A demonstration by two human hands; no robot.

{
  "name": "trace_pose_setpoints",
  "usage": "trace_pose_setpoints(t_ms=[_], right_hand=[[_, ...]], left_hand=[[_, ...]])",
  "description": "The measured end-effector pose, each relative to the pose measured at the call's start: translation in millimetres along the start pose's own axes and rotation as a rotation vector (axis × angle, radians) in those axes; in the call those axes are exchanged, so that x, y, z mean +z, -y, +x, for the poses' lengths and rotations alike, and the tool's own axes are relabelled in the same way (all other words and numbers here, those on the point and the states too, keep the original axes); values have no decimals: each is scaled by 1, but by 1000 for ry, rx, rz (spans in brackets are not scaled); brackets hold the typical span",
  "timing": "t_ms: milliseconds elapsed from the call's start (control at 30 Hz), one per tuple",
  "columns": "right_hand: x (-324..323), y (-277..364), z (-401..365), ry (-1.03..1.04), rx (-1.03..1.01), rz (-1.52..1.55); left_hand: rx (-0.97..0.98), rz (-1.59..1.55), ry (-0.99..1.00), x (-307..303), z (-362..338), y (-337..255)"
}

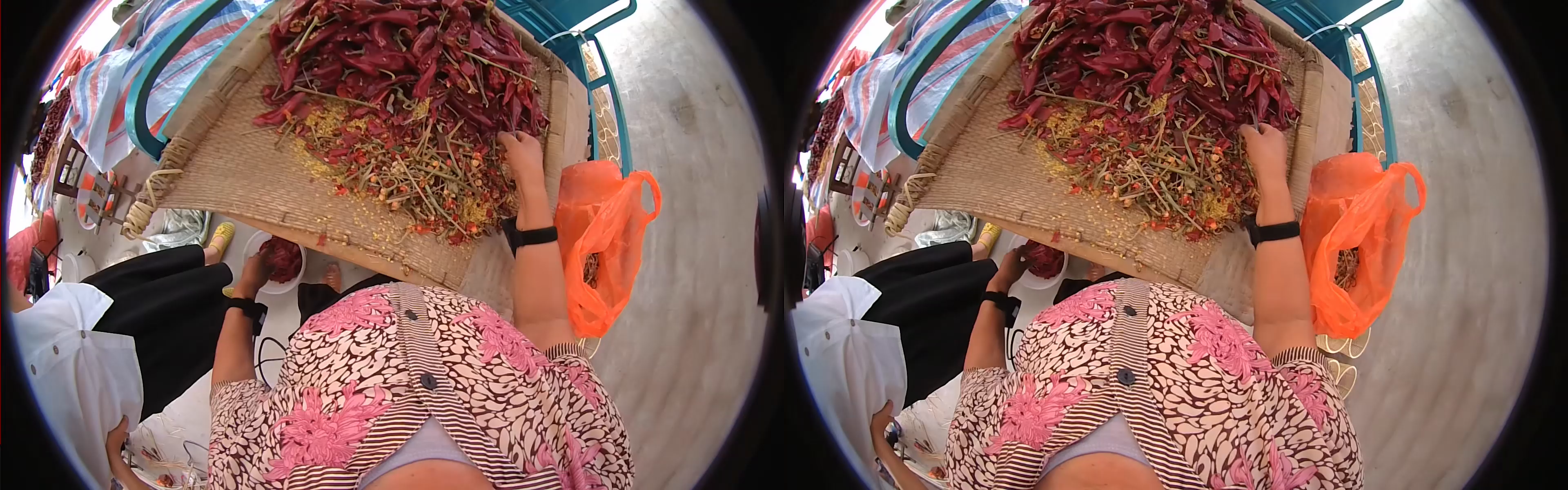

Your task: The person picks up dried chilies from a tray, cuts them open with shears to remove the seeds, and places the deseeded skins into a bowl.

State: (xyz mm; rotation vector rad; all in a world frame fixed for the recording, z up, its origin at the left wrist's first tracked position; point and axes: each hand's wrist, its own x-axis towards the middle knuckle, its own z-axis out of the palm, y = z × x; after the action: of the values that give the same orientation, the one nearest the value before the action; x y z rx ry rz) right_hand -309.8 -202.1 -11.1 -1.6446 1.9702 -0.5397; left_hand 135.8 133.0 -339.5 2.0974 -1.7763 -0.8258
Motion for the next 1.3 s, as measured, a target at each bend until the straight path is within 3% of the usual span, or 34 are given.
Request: trace_pose_setpoints(t_ms=[67,167,233,300,400,467,567,600,733,833,1000,1100,1300], right_hand=[[-1,12,-6,-38,-22,-229],[16,18,-4,32,42,-419],[14,12,0,22,-2,-318],[6,-3,0,-12,-113,-186],[-13,17,-34,161,15,525],[-13,27,-46,162,-43,682],[-14,39,-64,224,-95,871],[-14,45,-70,259,-109,926],[-4,77,-110,430,-171,832],[8,91,-139,503,-219,734],[22,98,-163,559,-329,670],[8,103,-169,479,-407,332],[-8,119,-183,250,-741,-1]], left_hand=[[-31,-310,249,-36,-3,-35],[65,26,545,-88,-5,-99],[267,-34,503,-113,-18,-119],[302,-180,481,-154,-32,-157],[187,-528,441,-221,-49,-230],[220,-771,360,-237,-52,-252],[206,-730,356,-260,-38,-285],[282,-746,262,-258,-30,-295],[554,-733,-102,-239,9,-335],[488,-937,-159,-221,34,-359],[411,-1120,-80,-212,43,-363],[399,-1208,-121,-208,37,-360],[411,-1300,-166,-211,26,-354]])
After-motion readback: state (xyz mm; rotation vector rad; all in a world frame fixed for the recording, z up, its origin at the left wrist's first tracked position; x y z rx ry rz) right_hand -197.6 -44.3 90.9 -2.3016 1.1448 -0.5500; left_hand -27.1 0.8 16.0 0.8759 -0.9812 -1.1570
